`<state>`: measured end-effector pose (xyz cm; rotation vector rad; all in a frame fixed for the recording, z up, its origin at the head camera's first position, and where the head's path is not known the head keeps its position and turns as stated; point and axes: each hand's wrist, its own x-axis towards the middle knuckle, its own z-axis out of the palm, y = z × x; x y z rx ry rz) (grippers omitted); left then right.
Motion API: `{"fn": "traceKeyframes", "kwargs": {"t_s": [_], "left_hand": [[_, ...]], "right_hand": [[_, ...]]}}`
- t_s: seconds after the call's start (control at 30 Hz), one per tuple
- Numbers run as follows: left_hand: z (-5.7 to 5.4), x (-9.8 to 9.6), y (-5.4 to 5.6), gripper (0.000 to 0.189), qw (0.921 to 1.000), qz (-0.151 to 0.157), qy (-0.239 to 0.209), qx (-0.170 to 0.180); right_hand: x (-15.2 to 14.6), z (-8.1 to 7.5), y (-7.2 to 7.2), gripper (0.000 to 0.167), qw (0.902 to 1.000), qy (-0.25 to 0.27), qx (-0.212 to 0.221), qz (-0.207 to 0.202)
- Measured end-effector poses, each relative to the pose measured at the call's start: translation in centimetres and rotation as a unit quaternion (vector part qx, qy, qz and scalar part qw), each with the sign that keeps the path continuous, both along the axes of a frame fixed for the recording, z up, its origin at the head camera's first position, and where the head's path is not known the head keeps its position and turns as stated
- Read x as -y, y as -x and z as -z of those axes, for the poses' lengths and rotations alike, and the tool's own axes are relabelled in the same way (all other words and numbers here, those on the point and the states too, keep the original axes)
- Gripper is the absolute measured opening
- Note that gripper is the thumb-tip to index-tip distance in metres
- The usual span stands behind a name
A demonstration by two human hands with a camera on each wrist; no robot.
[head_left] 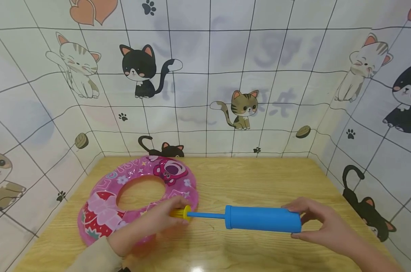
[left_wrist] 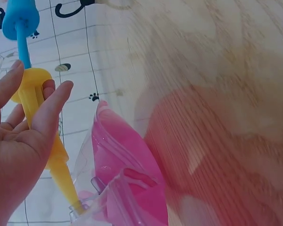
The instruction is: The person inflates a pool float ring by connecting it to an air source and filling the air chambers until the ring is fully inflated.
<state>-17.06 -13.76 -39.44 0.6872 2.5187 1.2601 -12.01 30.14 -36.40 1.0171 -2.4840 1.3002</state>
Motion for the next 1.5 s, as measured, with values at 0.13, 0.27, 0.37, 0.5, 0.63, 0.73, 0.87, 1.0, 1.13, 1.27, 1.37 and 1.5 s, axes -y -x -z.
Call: {"fn": "traceKeyframes", "kwargs": {"t_s": [0.13,0.27,0.37,0.5,0.63,0.73,0.87,1.0,1.13,1.27,1.37,1.5], "left_hand": [[0.2,0.6,0.2,0.042,0.9999,0.004,-0.006,0.007],[0.4,1.0,0.2,0.043,0.9997,0.007,-0.015,0.016],[0.7,1.0,0.2,0.041,0.9997,0.011,-0.013,0.015],[1.0,0.6,0.1,0.038,0.9997,0.020,-0.011,-0.004],[1.0,-0.2,-0.1,0.039,0.9996,0.021,-0.013,-0.013],[0.8,-0.9,-0.3,0.040,0.9995,0.022,-0.016,-0.013],[0.6,-1.8,-0.5,0.039,0.9989,0.034,-0.023,-0.019],[0.4,-2.3,-0.7,0.043,0.9981,0.053,-0.017,-0.025],[0.2,-2.7,-0.8,0.046,0.9978,0.058,-0.009,-0.029],[0.1,-2.7,-0.6,0.045,0.9984,0.048,-0.003,-0.030],[0.2,-2.3,-0.4,0.043,0.9992,0.035,0.003,-0.020],[0.3,-1.5,-0.2,0.037,0.9998,0.017,0.013,-0.006]], "right_hand": [[-0.9,-0.4,-0.6,0.060,0.9987,-0.029,0.004,0.042],[-1.3,-0.5,-1.2,0.060,0.9972,-0.035,0.019,0.064],[-0.9,-0.2,-1.2,0.059,0.9981,-0.023,0.022,0.053],[0.3,0.2,-0.7,0.057,0.9986,-0.006,0.038,0.037],[1.8,0.4,-0.2,0.052,0.9968,0.003,0.074,0.030],[2.7,0.5,0.1,0.050,0.9960,0.008,0.086,0.022],[3.9,0.6,0.6,0.049,0.9957,0.017,0.091,0.004],[5.0,0.9,0.9,0.049,0.9959,0.022,0.086,-0.020],[6.0,1.0,0.9,0.050,0.9962,0.019,0.080,-0.027],[6.3,1.1,1.0,0.049,0.9965,0.008,0.078,-0.029],[5.8,1.2,1.1,0.049,0.9972,0.009,0.068,-0.032],[4.4,0.9,1.2,0.051,0.9980,0.014,0.053,-0.031]]}}
